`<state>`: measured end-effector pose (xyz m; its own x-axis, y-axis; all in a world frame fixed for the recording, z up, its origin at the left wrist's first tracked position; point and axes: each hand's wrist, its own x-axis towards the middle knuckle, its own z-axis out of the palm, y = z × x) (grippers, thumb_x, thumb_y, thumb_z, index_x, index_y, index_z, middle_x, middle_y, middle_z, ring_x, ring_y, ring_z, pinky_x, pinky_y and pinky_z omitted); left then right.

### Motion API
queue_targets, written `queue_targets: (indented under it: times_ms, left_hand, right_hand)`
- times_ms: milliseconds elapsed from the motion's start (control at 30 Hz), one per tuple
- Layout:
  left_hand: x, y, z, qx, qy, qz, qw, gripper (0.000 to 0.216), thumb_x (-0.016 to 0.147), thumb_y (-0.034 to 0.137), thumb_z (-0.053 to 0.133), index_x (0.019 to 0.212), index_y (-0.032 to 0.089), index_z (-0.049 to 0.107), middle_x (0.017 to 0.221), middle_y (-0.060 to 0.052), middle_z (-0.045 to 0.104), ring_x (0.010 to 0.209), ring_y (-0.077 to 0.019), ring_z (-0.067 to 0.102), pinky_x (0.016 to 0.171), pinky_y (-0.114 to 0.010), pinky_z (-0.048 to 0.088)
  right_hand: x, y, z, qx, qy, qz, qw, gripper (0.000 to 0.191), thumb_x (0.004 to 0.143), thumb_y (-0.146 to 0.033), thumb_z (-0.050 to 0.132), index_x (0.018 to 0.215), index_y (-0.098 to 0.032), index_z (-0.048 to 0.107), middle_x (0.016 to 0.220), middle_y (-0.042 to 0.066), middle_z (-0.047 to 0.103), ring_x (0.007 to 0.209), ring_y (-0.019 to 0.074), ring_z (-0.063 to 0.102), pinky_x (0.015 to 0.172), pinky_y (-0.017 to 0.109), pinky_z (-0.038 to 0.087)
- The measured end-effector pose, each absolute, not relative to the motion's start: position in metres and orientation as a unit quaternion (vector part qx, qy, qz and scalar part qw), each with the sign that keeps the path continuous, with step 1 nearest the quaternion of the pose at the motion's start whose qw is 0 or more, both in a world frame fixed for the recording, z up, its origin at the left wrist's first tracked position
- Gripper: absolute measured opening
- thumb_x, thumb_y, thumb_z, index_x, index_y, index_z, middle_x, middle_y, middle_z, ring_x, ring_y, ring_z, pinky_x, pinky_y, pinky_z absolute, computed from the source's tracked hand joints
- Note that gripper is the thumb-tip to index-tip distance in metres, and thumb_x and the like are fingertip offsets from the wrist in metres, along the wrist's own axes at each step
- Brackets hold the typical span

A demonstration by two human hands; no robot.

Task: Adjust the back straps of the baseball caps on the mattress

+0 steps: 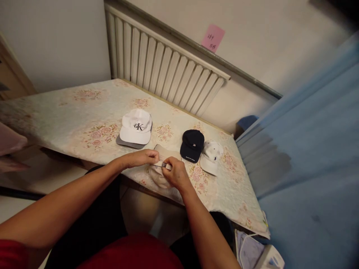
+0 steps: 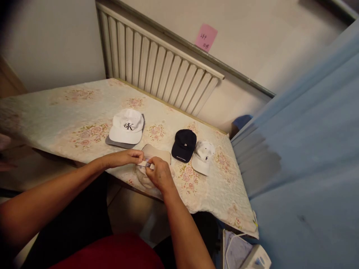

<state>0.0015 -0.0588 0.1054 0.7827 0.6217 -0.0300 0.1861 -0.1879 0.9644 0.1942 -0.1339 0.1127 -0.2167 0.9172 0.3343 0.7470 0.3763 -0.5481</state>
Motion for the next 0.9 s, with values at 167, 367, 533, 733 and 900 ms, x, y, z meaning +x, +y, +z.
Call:
queue_targets:
  times_ms: [167,367,533,733,900]
  left_hand:
    - [0.0009,-0.0591,0.1031,0.739,0.266,0.193,0.589,0.023,0.078,0.037,0.057,0.07,0.016,0.05,0.072,0.003,0.049,0.07,-0.0134,0.043,0.066,-0.024,0.032]
    - [0.0002,-0.058,0.0999,0.74,0.257,0.194,0.591,0.022,0.078,0.035,0.057,0.07,0.016,0.049,0.074,0.002,0.05,0.071,-0.0132,0.043,0.066,-0.024,0.032]
    - [0.0003,-0.0592,0.1016,0.742,0.258,0.197,0.587,0.024,0.079,0.037,0.057,0.07,0.016,0.049,0.076,0.002,0.051,0.072,-0.0131,0.043,0.066,-0.024,0.032]
    - [0.0002,-0.0627,0.1071,0.754,0.266,0.192,0.569,0.027,0.078,0.041,0.058,0.07,0.016,0.05,0.072,0.002,0.049,0.067,-0.0124,0.041,0.061,-0.023,0.029]
    - [0.0009,-0.0641,0.1052,0.755,0.275,0.198,0.561,0.027,0.077,0.042,0.059,0.07,0.017,0.05,0.069,0.003,0.047,0.066,-0.0125,0.04,0.06,-0.023,0.028]
  right_hand:
    - [0.1946,-0.1345,0.1117,-0.541,-0.769,0.131,0.314,0.01,0.073,-0.018,0.057,0.081,-0.019,0.063,0.074,0.002,0.065,0.068,0.0157,0.057,0.067,0.025,0.043]
    - [0.1953,-0.1342,0.1115,-0.54,-0.769,0.138,0.313,0.01,0.072,-0.018,0.057,0.08,-0.02,0.063,0.073,0.001,0.063,0.065,0.0149,0.056,0.067,0.025,0.042]
    - [0.1962,-0.1342,0.115,-0.538,-0.765,0.155,0.317,0.01,0.072,-0.017,0.057,0.08,-0.019,0.063,0.073,0.001,0.064,0.067,0.0153,0.057,0.067,0.026,0.043]
    - [0.1999,-0.1329,0.1149,-0.534,-0.746,0.215,0.335,0.013,0.071,-0.019,0.06,0.082,-0.019,0.065,0.074,0.0,0.064,0.069,0.0149,0.058,0.068,0.026,0.043]
    - [0.2026,-0.1313,0.1131,-0.529,-0.718,0.294,0.344,0.02,0.068,-0.02,0.063,0.088,-0.019,0.066,0.077,-0.001,0.064,0.072,0.0147,0.058,0.07,0.026,0.044]
